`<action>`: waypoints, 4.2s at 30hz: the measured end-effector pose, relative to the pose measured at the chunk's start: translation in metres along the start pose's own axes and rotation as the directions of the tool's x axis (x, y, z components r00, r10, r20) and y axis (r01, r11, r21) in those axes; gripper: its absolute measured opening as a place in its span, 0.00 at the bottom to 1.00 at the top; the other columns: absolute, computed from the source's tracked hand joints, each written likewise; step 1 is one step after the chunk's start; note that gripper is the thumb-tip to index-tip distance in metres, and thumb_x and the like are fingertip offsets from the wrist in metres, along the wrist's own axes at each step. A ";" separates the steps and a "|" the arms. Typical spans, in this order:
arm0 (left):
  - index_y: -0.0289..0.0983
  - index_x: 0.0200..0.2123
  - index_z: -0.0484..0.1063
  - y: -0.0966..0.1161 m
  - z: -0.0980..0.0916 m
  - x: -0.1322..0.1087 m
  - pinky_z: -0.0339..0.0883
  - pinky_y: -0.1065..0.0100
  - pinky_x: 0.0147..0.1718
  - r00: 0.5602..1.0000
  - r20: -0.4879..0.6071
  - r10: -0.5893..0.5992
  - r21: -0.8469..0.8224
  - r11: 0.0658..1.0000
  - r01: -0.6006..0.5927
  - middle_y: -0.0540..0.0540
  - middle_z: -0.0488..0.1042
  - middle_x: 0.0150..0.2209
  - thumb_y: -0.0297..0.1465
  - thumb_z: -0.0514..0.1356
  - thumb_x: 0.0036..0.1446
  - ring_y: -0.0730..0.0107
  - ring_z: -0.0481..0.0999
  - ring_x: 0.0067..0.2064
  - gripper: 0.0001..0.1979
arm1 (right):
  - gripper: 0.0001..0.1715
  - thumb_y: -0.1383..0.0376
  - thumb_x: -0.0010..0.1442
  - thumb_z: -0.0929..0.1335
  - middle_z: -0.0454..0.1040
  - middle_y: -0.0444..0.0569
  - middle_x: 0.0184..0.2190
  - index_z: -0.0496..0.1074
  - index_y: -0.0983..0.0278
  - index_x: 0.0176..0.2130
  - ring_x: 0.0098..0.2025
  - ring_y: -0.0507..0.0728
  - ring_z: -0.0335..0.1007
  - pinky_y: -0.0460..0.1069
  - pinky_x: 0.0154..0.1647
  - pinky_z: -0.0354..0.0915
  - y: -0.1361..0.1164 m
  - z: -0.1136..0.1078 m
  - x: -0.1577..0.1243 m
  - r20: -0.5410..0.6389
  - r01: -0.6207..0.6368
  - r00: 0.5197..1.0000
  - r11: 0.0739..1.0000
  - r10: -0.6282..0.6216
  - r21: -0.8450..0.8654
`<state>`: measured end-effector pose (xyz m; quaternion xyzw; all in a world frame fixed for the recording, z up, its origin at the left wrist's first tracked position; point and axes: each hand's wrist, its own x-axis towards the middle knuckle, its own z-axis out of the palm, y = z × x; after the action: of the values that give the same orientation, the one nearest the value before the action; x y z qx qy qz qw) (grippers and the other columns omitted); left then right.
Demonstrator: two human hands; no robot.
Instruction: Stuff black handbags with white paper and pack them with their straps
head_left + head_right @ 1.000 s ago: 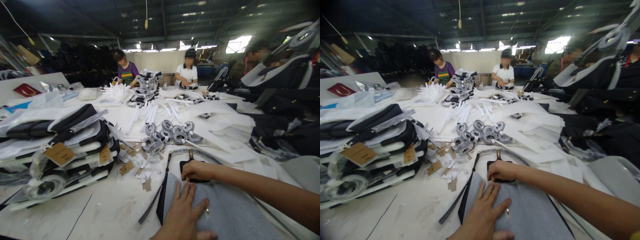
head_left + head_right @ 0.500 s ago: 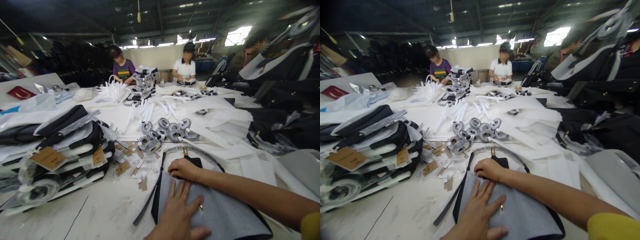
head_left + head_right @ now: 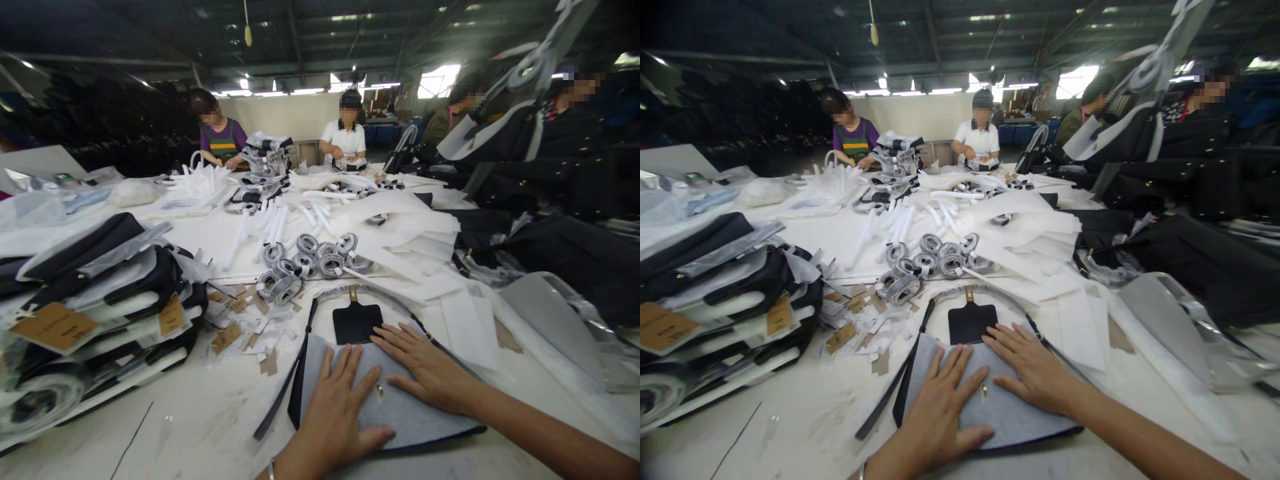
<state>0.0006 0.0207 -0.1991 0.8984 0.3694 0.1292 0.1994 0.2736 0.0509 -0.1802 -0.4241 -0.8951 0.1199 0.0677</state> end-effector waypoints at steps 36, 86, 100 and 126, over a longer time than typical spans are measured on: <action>0.53 0.67 0.54 0.008 -0.005 0.003 0.32 0.39 0.68 0.997 -0.070 0.046 0.002 0.999 -0.046 0.46 0.60 0.67 0.56 0.61 0.55 0.52 0.58 0.68 0.40 | 0.29 0.72 0.64 0.67 0.74 0.44 0.57 0.69 0.55 0.62 0.59 0.56 0.70 0.51 0.63 0.64 -0.040 -0.011 0.000 -0.095 0.021 0.995 0.859 0.032 0.512; 0.40 0.43 0.73 0.034 -0.040 0.010 0.73 0.68 0.39 0.952 -0.291 -0.095 -0.036 0.995 0.088 0.48 0.78 0.39 0.32 0.60 0.64 0.68 0.78 0.39 0.05 | 0.13 0.67 0.68 0.66 0.81 0.49 0.47 0.77 0.59 0.50 0.52 0.57 0.76 0.57 0.57 0.69 -0.036 0.040 0.007 -0.586 0.228 0.810 0.922 -0.001 0.314; 0.42 0.38 0.77 0.048 -0.048 0.025 0.73 0.69 0.38 0.973 -0.229 0.005 0.076 0.997 0.012 0.50 0.80 0.35 0.33 0.64 0.62 0.69 0.79 0.37 0.02 | 0.13 0.69 0.66 0.67 0.81 0.48 0.46 0.77 0.59 0.48 0.51 0.58 0.76 0.58 0.56 0.69 -0.038 0.040 0.007 -0.607 0.244 0.794 0.926 -0.019 0.290; 0.39 0.36 0.68 0.041 -0.031 0.042 0.67 0.66 0.33 0.994 0.012 -0.105 0.228 0.969 0.099 0.48 0.73 0.33 0.27 0.54 0.66 0.64 0.75 0.35 0.05 | 0.20 0.72 0.64 0.67 0.79 0.51 0.49 0.73 0.62 0.54 0.52 0.58 0.76 0.57 0.60 0.68 -0.039 0.045 0.008 -0.609 0.212 0.790 0.902 0.067 0.375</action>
<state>0.0431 0.0322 -0.1497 0.8965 0.4251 0.0650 0.1063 0.2298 0.0264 -0.2131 -0.3790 -0.7932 0.1659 0.4469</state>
